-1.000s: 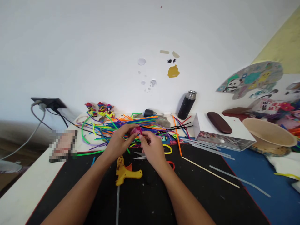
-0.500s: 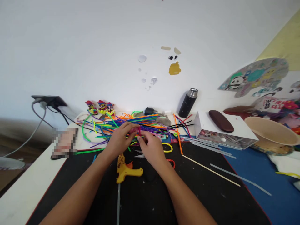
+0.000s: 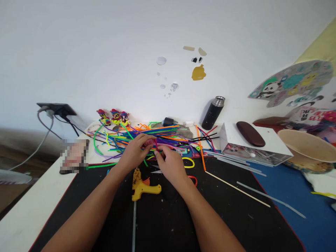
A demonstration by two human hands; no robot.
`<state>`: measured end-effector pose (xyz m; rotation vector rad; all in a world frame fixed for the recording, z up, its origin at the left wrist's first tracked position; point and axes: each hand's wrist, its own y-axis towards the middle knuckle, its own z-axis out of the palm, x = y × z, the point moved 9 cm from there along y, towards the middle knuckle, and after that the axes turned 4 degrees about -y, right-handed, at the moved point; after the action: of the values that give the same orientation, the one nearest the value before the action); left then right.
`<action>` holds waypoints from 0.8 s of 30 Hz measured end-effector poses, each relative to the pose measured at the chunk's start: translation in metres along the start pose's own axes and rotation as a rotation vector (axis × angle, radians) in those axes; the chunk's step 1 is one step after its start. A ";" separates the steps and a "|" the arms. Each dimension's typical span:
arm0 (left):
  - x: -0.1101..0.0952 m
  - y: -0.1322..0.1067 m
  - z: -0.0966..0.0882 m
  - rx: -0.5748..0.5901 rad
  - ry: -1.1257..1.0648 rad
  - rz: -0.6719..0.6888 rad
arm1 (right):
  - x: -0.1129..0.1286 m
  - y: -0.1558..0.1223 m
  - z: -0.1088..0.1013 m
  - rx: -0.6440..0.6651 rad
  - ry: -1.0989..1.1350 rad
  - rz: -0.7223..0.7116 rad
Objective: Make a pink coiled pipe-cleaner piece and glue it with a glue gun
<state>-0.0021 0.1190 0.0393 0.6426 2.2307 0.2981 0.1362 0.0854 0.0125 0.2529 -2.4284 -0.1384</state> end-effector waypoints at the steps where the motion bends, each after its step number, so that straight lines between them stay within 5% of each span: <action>1: 0.001 0.000 -0.001 -0.005 -0.012 -0.012 | -0.001 0.000 0.000 -0.007 0.016 0.000; 12: 0.003 0.002 -0.009 -0.065 -0.122 -0.071 | 0.006 0.000 -0.007 -0.040 0.286 -0.099; 19: 0.026 -0.002 -0.006 -0.090 -0.649 -0.300 | -0.009 0.001 -0.010 -0.140 0.483 -0.020; 24: 0.027 -0.005 0.004 -0.032 -0.820 -0.389 | -0.020 0.002 -0.008 -0.184 0.526 0.044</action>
<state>-0.0164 0.1290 0.0177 0.2268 1.5007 -0.1195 0.1561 0.0915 0.0062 0.1313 -1.8838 -0.2413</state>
